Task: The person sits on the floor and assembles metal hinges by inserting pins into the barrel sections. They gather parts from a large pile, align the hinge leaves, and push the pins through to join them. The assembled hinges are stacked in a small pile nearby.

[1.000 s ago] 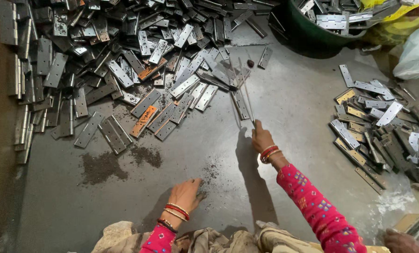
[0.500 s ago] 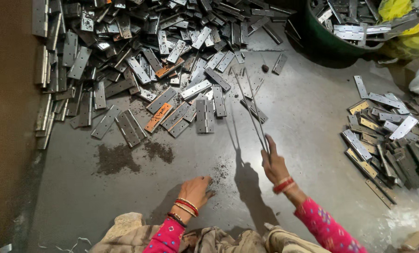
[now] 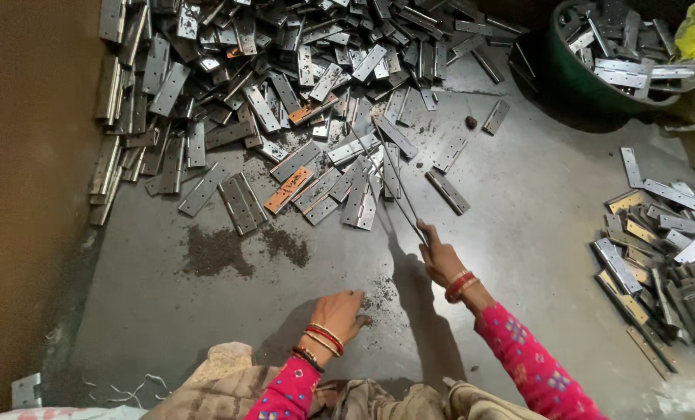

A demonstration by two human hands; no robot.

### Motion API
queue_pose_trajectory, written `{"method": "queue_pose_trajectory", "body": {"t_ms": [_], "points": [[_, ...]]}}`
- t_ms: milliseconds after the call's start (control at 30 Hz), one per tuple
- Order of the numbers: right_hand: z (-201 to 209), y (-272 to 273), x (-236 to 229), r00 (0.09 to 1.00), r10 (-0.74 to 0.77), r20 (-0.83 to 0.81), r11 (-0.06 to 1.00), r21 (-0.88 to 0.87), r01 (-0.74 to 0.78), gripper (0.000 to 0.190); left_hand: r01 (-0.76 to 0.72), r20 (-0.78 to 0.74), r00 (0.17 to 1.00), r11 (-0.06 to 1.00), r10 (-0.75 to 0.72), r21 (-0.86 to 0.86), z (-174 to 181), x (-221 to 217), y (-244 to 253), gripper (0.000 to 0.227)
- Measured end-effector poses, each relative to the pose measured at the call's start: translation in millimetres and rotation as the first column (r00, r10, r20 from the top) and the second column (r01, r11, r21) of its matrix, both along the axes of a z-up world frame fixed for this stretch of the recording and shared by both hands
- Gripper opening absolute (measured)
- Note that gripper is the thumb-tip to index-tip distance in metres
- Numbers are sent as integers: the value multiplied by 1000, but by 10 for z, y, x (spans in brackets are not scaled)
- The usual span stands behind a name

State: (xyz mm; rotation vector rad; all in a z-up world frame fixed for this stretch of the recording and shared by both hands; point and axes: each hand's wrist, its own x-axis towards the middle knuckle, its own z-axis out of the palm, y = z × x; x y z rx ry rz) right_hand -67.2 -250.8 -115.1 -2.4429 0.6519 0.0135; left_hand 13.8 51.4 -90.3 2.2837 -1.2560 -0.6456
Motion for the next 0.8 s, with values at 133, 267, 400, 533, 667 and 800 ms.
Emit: {"method": "queue_pose_trajectory", "body": {"t_ms": [133, 267, 400, 533, 667, 800], "points": [[377, 490, -667, 995, -73, -75, 997, 31, 75, 57, 7, 24, 1000, 1000, -6, -21, -75, -24, 30, 39], [682, 818, -926, 990, -135, -36, 989, 54, 137, 60, -3, 34, 999, 1000, 3, 0, -65, -17, 46, 40], [759, 919, -790, 990, -2, 144, 996, -90, 15, 59, -17, 27, 999, 1000, 17, 8, -28, 16, -32, 39], [682, 934, -148, 984, 147, 101, 989, -30, -145, 57, -34, 62, 997, 998, 38, -59, -109, -2, 24, 41], [495, 909, 331, 958, 283, 38, 956, 74, -285, 52, -39, 43, 998, 998, 41, -48, -150, -2, 57, 36], [313, 759, -246, 959, 243, -143, 970, 18, -243, 54, -60, 13, 998, 998, 61, -32, -77, 9, 43, 34]]}}
